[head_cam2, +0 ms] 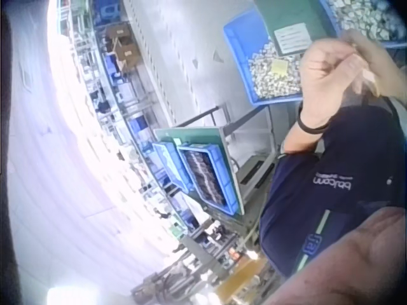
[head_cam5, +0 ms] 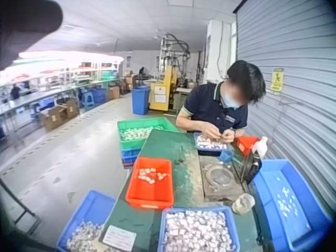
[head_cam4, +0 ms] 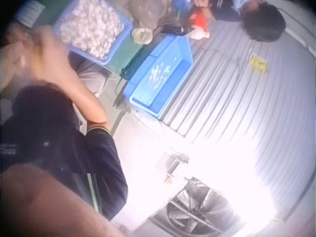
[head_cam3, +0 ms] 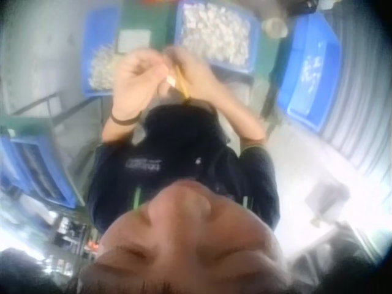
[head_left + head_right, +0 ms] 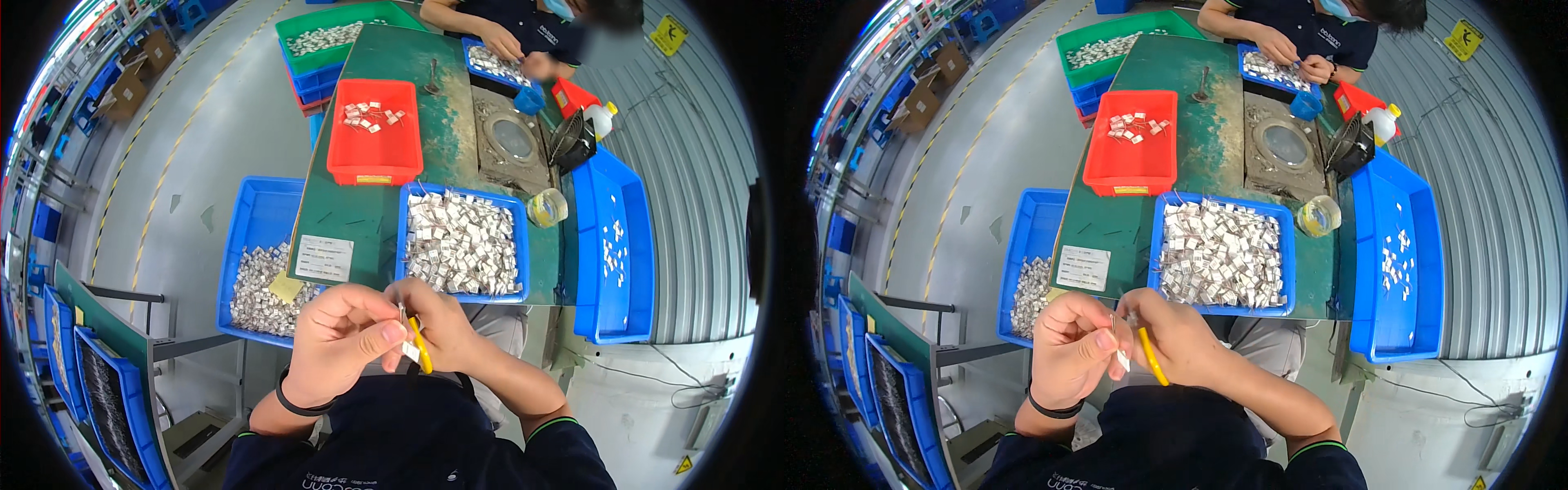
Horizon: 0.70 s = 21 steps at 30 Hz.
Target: The person sits at a workstation and uses yellow-handled scissors to trim the leads of small white rectangular electronic components. They then insert a thin metal wire into the trimmed component and place the finished assembly into a blue tray. The process is repeated for multiple units.
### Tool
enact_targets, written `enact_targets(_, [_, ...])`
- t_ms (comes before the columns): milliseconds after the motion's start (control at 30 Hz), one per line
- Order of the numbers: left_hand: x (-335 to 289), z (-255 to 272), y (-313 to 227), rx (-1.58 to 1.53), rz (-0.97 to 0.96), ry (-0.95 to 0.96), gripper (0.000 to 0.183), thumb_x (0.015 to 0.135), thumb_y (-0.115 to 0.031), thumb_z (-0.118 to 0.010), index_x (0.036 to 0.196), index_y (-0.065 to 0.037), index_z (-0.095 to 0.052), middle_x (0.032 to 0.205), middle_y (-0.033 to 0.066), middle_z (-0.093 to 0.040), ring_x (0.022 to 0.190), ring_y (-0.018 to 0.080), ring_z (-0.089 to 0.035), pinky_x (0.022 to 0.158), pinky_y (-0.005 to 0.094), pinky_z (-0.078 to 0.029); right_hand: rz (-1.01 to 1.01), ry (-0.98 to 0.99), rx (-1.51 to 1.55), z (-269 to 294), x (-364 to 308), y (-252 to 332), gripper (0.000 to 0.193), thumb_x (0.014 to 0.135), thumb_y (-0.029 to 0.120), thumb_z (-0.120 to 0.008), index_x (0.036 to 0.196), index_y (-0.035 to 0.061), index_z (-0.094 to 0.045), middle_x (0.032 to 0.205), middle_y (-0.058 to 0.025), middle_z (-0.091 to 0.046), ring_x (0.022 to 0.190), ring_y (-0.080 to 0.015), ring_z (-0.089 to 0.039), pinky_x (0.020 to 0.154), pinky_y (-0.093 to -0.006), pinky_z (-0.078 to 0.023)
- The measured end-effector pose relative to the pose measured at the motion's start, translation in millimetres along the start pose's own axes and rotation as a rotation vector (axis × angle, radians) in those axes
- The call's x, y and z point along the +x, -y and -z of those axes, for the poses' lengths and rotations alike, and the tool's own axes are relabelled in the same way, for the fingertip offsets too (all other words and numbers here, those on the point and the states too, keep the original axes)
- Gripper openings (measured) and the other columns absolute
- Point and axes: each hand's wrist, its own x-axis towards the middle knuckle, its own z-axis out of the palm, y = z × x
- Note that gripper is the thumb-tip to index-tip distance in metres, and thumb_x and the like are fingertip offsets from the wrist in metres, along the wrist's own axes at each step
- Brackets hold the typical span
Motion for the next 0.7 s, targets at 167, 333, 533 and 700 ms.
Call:
enact_targets(167, [0.9, -1.5, 7.0, 0.18, 0.021, -0.069, 0.016, 0.092, 0.002, -0.068, 0.105, 0.001, -0.058, 0.095, 0.0126, -0.069, 0.075, 0.0129, -0.065, 0.062, 0.0253, -0.052, -0.013, -0.097, 0.001, 7.6, -11.5, 3.4, 0.025, 0.084, 0.002, -0.063, 0.107, 0.0037, -0.052, 0.083, -0.011, -0.063, 0.071, -0.0296, -0.067, 0.063, -0.0349, -0.052])
enact_targets(333, [-1.2, -7.1, 14.4, 0.356, -0.031, -0.111, 0.022, 0.09, 0.004, -0.069, 0.108, 0.001, -0.056, 0.096, 0.011, -0.069, 0.084, 0.0118, -0.065, 0.07, 0.0243, -0.053, -0.147, -0.281, 0.755, 17.4, -19.2, 1.2, 0.034, 0.085, -0.004, -0.062, 0.115, 0.0059, -0.051, 0.091, -0.0033, -0.058, 0.08, -0.0107, -0.055, 0.073, -0.0267, -0.046])
enact_targets(533, [5.7, -12.8, 21.3, 0.378, -0.06, -0.13, 0.026, 0.089, 0.008, -0.068, 0.11, 0.001, -0.054, 0.1, 0.0113, -0.068, 0.09, 0.0138, -0.067, 0.077, 0.0259, -0.054, -0.158, -0.197, 0.619, 22.9, -30.3, 9.6, 0.039, 0.086, -0.003, -0.07, 0.118, 0.0056, -0.049, 0.092, -0.0034, -0.058, 0.082, -0.0095, -0.055, 0.073, -0.026, -0.045])
enact_targets(700, [8.8, -11.2, 23.4, 0.347, -0.065, -0.157, 0.025, 0.09, 0.008, -0.067, 0.109, 0.0, -0.054, 0.1, 0.0119, -0.068, 0.09, 0.0139, -0.067, 0.079, 0.0262, -0.054, -0.128, -0.265, 0.615, 16.8, -30.9, 11.5, 0.038, 0.087, -0.008, -0.066, 0.117, 0.0066, -0.049, 0.091, -0.0015, -0.056, 0.08, -0.007, -0.053, 0.07, -0.0229, -0.043])
